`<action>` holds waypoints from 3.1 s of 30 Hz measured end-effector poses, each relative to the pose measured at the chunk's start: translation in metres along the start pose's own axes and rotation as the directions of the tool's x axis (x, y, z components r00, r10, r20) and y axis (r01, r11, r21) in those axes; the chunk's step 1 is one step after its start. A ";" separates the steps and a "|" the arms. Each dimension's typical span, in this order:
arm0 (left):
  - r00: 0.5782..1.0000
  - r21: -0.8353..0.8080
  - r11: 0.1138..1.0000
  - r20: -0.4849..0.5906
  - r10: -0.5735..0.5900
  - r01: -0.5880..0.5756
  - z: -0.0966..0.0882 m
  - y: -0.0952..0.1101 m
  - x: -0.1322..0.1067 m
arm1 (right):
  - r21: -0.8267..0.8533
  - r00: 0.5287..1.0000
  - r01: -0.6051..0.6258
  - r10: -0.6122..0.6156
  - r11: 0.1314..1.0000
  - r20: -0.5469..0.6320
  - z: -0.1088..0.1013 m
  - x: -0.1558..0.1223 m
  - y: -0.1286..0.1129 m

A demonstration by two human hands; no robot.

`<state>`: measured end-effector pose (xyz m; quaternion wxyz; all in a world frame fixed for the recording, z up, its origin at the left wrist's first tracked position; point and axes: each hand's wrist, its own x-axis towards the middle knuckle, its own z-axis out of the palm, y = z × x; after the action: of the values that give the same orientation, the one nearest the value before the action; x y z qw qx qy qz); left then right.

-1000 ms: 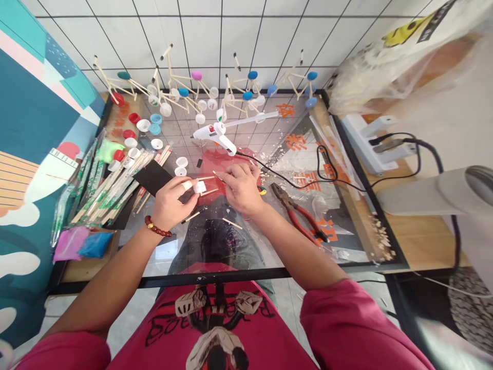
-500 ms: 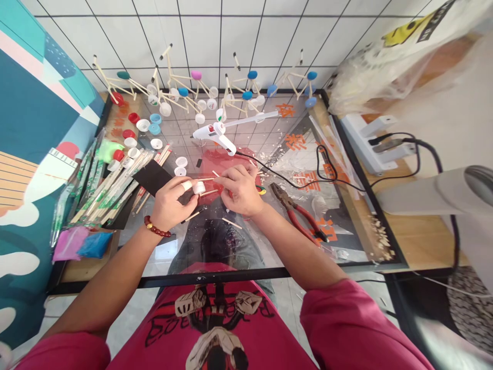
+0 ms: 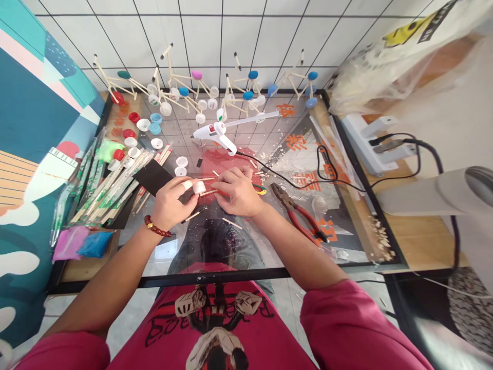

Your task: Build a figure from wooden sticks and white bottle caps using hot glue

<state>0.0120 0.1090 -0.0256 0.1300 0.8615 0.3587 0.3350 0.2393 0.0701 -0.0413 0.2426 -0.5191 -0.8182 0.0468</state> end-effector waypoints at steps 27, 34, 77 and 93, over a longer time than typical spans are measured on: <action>0.997 -0.001 0.997 -0.024 0.076 -0.076 -0.002 0.001 0.001 | 0.002 0.999 0.047 -0.047 0.999 -0.005 0.002 0.001 0.001; 0.998 -0.028 0.998 -0.024 0.054 -0.054 -0.001 0.001 0.002 | 0.001 1.000 0.004 -0.004 1.000 -0.019 0.004 0.000 0.001; 0.994 -0.052 0.995 -0.065 0.085 -0.089 0.001 -0.003 0.000 | 0.033 0.988 -0.128 0.130 0.991 -0.081 -0.002 0.000 -0.001; 0.995 -0.068 0.994 -0.053 0.085 -0.088 0.000 -0.002 0.001 | 0.019 0.993 -0.089 0.090 0.996 -0.079 -0.002 0.000 -0.001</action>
<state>0.0114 0.1107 -0.0265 0.1365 0.8624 0.3121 0.3744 0.2395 0.0692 -0.0397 0.2768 -0.5548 -0.7834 0.0434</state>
